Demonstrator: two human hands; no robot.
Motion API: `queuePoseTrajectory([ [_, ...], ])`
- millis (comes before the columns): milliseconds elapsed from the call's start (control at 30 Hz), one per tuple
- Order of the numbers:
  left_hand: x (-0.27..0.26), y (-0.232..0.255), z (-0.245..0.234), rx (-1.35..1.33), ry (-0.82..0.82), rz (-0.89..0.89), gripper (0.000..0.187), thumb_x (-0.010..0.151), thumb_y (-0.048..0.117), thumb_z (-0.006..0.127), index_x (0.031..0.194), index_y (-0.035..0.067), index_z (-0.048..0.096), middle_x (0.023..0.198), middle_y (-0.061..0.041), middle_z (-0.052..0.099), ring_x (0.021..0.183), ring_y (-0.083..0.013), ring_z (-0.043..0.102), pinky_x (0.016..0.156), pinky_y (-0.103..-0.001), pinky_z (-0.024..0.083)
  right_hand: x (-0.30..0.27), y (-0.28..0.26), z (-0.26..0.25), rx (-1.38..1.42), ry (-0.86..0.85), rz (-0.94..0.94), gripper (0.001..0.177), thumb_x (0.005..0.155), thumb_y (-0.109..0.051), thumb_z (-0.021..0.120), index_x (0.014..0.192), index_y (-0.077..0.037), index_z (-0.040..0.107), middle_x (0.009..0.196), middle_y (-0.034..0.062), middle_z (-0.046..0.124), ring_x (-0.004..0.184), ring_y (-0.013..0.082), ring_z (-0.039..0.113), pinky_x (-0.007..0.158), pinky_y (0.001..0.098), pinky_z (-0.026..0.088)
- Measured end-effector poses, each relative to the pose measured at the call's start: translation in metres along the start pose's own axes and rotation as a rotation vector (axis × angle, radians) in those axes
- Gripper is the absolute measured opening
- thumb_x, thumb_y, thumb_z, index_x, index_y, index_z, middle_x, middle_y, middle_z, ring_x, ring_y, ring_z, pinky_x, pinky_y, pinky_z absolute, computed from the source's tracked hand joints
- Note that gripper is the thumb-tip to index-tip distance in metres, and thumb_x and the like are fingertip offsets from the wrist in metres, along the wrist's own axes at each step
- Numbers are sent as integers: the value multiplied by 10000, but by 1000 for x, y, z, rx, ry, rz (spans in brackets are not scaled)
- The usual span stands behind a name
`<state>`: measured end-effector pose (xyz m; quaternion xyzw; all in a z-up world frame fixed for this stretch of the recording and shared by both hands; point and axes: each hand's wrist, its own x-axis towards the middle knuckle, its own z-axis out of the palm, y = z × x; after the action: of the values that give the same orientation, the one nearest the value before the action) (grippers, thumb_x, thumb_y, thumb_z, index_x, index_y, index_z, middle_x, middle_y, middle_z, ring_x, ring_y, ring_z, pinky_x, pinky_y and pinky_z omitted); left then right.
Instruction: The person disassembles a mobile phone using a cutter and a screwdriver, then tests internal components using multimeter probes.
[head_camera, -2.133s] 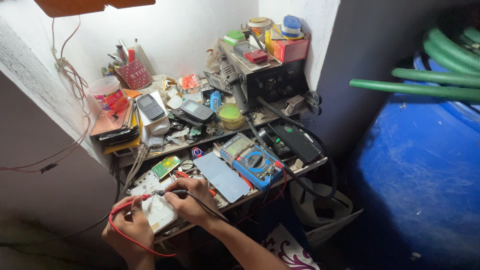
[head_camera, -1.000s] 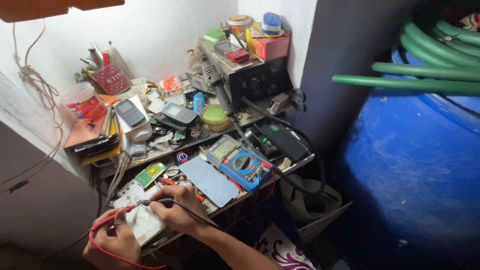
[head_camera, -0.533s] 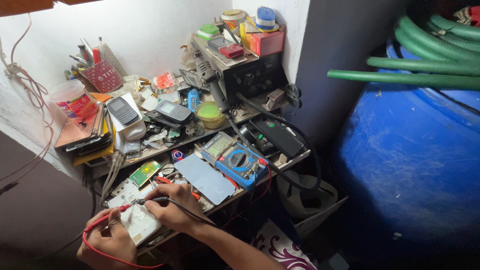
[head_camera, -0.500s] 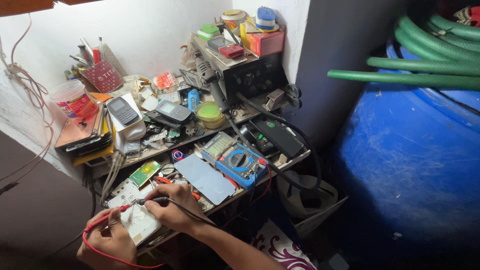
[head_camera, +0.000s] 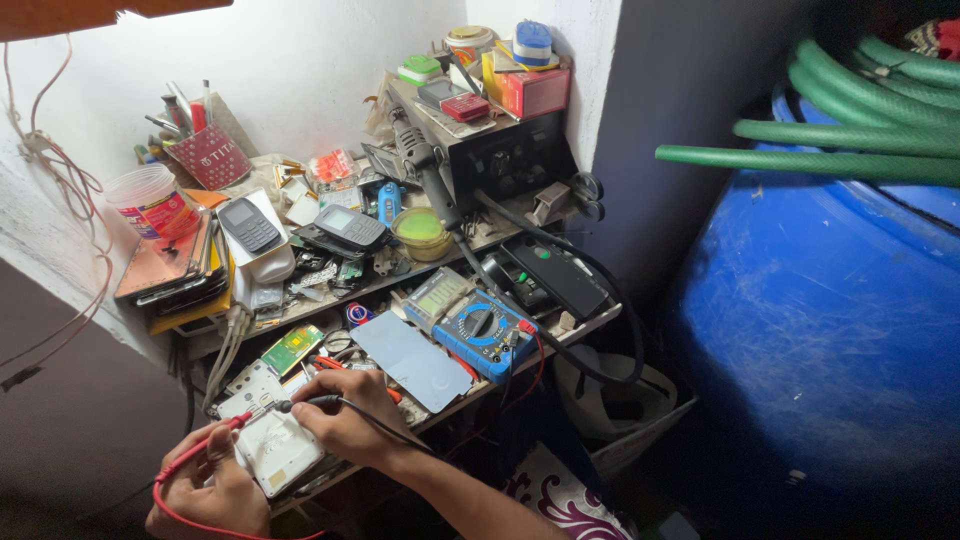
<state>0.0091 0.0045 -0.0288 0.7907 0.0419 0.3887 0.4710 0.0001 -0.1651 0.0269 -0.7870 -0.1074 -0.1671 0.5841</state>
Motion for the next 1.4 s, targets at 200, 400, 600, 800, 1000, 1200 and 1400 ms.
queuePoseTrajectory([
  [200,-1,11,-6,122,-13,52,161,1062,148,792,1005,-1,766,905,-150,760,836,-219,750,720,-330,596,0,3,1,38,-12,23,237,858,-221,728,1007,-46,787,925,128,781,834,198,782,797,309,634],
  [400,2,18,-5,127,-52,23,141,1031,157,796,1012,19,770,892,-155,755,831,-238,755,701,-332,586,2,1,1,-11,-28,51,246,851,-232,733,1003,-49,796,904,131,783,803,208,779,775,308,628],
  [600,2,14,-5,149,-37,24,195,1027,200,816,996,13,770,864,-148,746,807,-246,748,690,-338,578,1,1,1,-4,-26,64,252,848,-235,734,1009,-50,794,906,129,781,805,204,778,770,308,627],
  [800,-1,5,-2,142,-4,87,192,1035,211,833,981,39,769,862,-129,742,757,-229,736,700,-343,564,0,0,2,29,-3,13,251,855,-231,730,1013,-44,789,905,127,781,816,203,783,781,312,632],
  [1000,0,-5,-3,179,9,148,204,1045,232,836,979,53,764,852,-115,736,720,-230,717,696,-348,543,0,-3,1,-22,-3,37,236,846,-244,741,990,-63,790,869,127,776,787,217,772,776,319,613],
  [1200,1,2,-4,185,7,136,191,1020,231,834,984,55,767,864,-115,736,766,-252,712,700,-355,539,2,4,5,-27,5,5,234,842,-241,739,981,-58,788,865,124,776,793,214,773,790,316,613],
  [1400,4,12,-8,169,6,123,161,982,213,816,1014,61,773,930,-125,745,769,-266,717,700,-359,550,3,5,9,-19,23,-12,226,844,-217,739,970,-37,794,878,130,788,800,211,782,792,317,616],
])
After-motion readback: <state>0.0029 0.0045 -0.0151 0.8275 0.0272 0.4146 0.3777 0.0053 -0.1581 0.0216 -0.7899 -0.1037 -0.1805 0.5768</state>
